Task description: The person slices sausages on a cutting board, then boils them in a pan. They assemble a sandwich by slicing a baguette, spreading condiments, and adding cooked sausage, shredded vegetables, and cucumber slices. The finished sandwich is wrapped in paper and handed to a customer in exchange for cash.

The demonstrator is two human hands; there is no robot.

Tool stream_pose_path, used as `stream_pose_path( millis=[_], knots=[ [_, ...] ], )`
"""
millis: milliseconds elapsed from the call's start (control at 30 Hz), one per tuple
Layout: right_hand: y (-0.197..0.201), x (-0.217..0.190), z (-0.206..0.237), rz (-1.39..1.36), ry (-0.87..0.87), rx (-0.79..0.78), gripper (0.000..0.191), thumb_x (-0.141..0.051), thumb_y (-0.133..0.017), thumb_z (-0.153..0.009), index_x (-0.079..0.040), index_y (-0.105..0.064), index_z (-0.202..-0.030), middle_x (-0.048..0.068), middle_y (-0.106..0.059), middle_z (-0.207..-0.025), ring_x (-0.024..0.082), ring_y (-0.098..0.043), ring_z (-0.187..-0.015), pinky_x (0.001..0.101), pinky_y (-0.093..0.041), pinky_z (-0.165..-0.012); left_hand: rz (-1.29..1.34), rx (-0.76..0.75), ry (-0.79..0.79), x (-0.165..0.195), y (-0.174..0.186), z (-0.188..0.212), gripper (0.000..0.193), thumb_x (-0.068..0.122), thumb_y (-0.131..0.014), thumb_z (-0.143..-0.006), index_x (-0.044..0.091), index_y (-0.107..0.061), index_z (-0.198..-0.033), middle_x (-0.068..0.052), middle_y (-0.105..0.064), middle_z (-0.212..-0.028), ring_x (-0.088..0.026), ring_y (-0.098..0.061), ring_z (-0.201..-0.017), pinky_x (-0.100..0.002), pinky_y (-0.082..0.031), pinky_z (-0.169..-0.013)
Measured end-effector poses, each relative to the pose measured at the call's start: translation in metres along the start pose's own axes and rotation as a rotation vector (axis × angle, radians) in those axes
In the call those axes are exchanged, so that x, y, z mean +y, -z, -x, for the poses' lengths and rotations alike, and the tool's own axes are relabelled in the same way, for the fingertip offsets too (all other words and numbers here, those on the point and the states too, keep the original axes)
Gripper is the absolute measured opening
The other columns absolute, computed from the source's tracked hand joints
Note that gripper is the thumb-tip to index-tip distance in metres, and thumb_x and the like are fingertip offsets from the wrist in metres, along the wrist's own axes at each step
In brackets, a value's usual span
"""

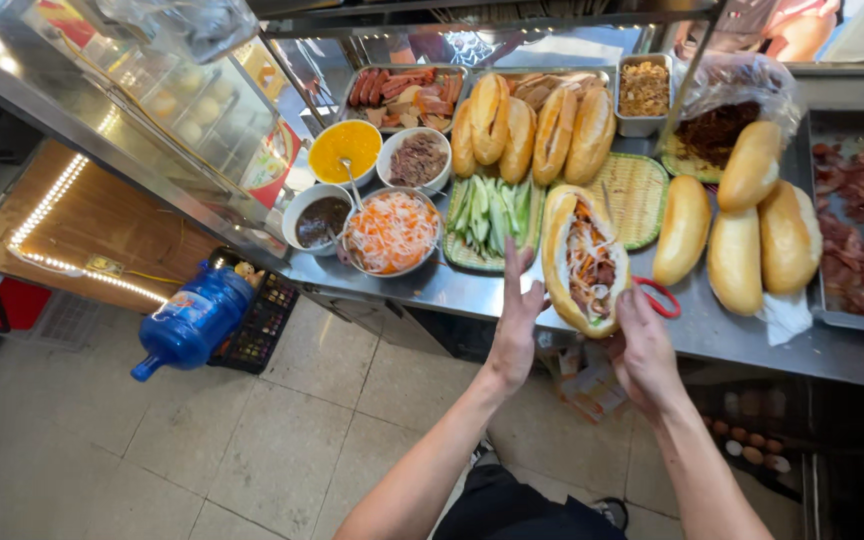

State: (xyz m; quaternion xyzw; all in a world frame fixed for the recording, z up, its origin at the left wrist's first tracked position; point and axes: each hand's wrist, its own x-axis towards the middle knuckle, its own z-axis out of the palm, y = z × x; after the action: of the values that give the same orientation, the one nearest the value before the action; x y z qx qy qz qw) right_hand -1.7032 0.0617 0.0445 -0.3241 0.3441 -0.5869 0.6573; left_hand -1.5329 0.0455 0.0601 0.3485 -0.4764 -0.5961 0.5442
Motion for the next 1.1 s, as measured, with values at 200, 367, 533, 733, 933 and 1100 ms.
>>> stream_pose_path(
  millis=[200, 367, 533, 733, 933, 1100],
  knots=[
    [0.069, -0.016, 0.047, -0.056, 0.071, 0.083, 0.049, -0.023, -0.052, -0.108, -0.003, -0.036, -0.150, 0.008, -0.059, -0.139, 0.016, -0.060, -0.125, 0.0348, -0.050, -0.105, 0.715, -0.177, 0.336, -0.075, -0.070, 0.002, 0.089, 0.054, -0.068, -0.093, 0.012, -0.027, -0.161, -0.007, -0.046, -0.156, -0.022, -0.048, -0.141, -0.042, -0.038, -0.120],
    [0.102, -0.050, 0.089, 0.283, 0.128, 0.208, 0.059, -0.028, -0.066, -0.102, -0.003, -0.043, -0.151, 0.013, -0.064, -0.134, 0.016, -0.061, -0.120, 0.0309, -0.051, -0.103, 0.721, -0.257, 0.429, -0.114, -0.120, 0.003, 0.079, 0.045, -0.078, -0.090, 0.007, -0.043, -0.150, -0.006, -0.057, -0.143, -0.023, -0.055, -0.134, -0.043, -0.045, -0.115],
    [0.102, -0.090, 0.125, 0.945, 0.210, 0.505, 0.084, -0.026, -0.090, -0.072, -0.004, -0.050, -0.143, 0.010, -0.058, -0.124, 0.018, -0.063, -0.109, 0.0320, -0.055, -0.083, 0.537, -0.285, 0.491, -0.138, -0.173, -0.007, 0.067, 0.031, -0.081, -0.089, 0.002, -0.050, -0.140, -0.010, -0.064, -0.131, -0.024, -0.065, -0.117, -0.041, -0.056, -0.099],
    [0.115, -0.115, 0.161, 1.122, 0.101, 0.863, 0.078, -0.031, -0.092, -0.069, -0.003, -0.062, -0.135, 0.008, -0.068, -0.109, 0.019, -0.066, -0.094, 0.0319, -0.055, -0.084, 0.382, -0.435, 0.565, -0.157, -0.236, -0.001, 0.055, 0.016, -0.083, -0.088, -0.002, -0.056, -0.132, -0.012, -0.067, -0.122, -0.022, -0.068, -0.106, -0.038, -0.059, -0.092],
    [0.141, -0.101, 0.220, 0.966, 0.114, 1.185, 0.077, -0.027, -0.091, -0.069, -0.002, -0.062, -0.136, 0.007, -0.074, -0.113, 0.015, -0.070, -0.094, 0.0299, -0.056, -0.086, 0.283, -0.751, 0.668, -0.169, -0.303, 0.035, 0.049, 0.012, -0.084, -0.084, -0.001, -0.060, -0.125, -0.012, -0.070, -0.117, -0.020, -0.069, -0.102, -0.036, -0.059, -0.090],
    [0.185, -0.083, 0.276, 0.521, 0.038, 1.483, 0.067, -0.022, -0.090, -0.071, -0.003, -0.066, -0.131, 0.007, -0.075, -0.107, 0.012, -0.067, -0.086, 0.0283, -0.056, -0.079, 0.029, -1.087, 0.679, -0.199, -0.371, 0.070, 0.052, 0.027, -0.077, -0.090, -0.001, -0.059, -0.130, -0.013, -0.070, -0.118, -0.019, -0.068, -0.105, -0.036, -0.056, -0.092]
  ],
)
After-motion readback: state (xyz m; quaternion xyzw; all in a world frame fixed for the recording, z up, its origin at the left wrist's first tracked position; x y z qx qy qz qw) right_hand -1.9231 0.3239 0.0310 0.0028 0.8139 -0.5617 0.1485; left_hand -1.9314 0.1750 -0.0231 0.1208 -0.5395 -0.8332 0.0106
